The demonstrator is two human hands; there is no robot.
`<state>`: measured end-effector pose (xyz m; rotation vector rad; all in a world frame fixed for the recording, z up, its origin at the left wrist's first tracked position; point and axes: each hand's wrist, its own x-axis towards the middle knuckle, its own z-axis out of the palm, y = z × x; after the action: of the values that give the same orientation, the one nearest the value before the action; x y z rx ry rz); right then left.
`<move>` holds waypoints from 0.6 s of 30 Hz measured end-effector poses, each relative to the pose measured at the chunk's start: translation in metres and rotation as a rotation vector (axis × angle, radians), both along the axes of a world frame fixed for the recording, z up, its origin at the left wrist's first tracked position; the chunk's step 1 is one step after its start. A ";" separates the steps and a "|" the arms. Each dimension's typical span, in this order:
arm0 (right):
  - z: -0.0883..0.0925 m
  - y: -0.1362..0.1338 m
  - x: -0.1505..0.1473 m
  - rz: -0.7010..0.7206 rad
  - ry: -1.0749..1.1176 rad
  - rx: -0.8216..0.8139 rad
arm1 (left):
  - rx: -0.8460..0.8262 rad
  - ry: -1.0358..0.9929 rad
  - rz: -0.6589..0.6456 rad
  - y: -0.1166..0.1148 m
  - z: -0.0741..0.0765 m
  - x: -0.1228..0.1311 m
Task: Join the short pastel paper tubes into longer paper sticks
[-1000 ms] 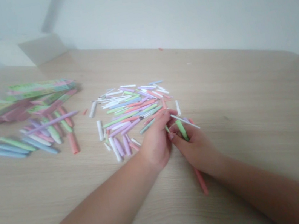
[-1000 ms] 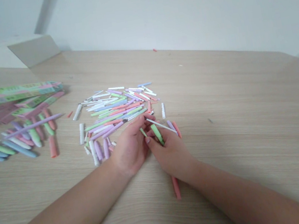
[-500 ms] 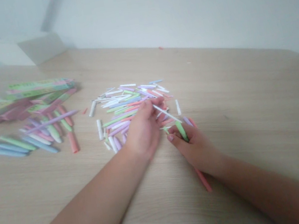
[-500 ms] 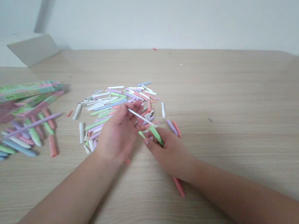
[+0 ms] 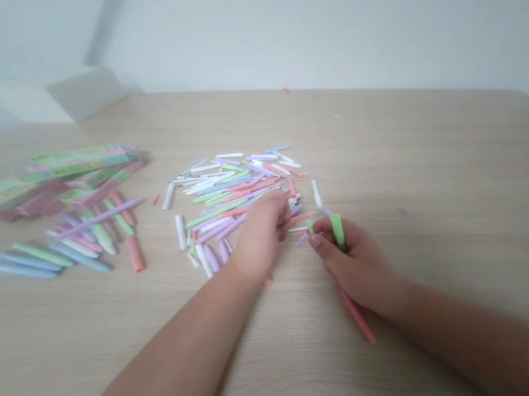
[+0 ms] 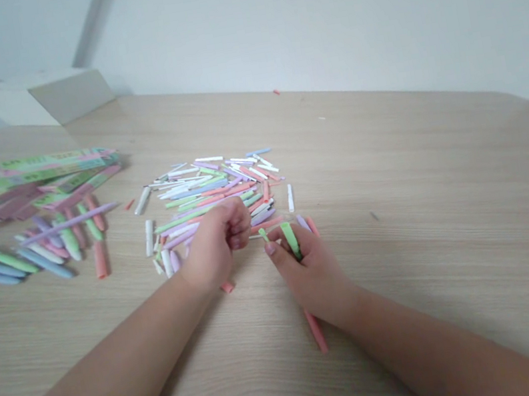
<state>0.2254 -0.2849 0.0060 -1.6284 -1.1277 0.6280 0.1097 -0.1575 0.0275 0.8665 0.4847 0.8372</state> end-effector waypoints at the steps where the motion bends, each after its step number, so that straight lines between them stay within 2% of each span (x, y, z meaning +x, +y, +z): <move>1: 0.000 0.000 0.001 -0.005 0.002 0.002 | 0.083 0.024 -0.057 -0.003 0.001 0.000; 4: 0.000 0.000 0.003 -0.018 -0.011 0.014 | 0.291 0.114 -0.160 -0.013 0.006 0.000; 8: 0.000 0.002 0.004 -0.009 0.007 0.033 | 0.488 0.236 -0.112 -0.020 0.010 -0.003; 11: -0.001 0.004 0.006 -0.029 0.055 0.057 | 0.622 0.407 -0.074 -0.023 0.010 -0.004; 14: -0.004 0.006 0.008 -0.037 0.071 0.075 | 0.672 0.536 -0.048 -0.023 0.008 -0.002; 18: -0.006 0.006 0.011 -0.029 0.035 0.050 | 0.689 0.585 -0.036 -0.020 0.005 0.002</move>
<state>0.2368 -0.2788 -0.0001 -1.5829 -1.0844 0.6030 0.1115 -0.1776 0.0321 1.7752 0.6967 0.7129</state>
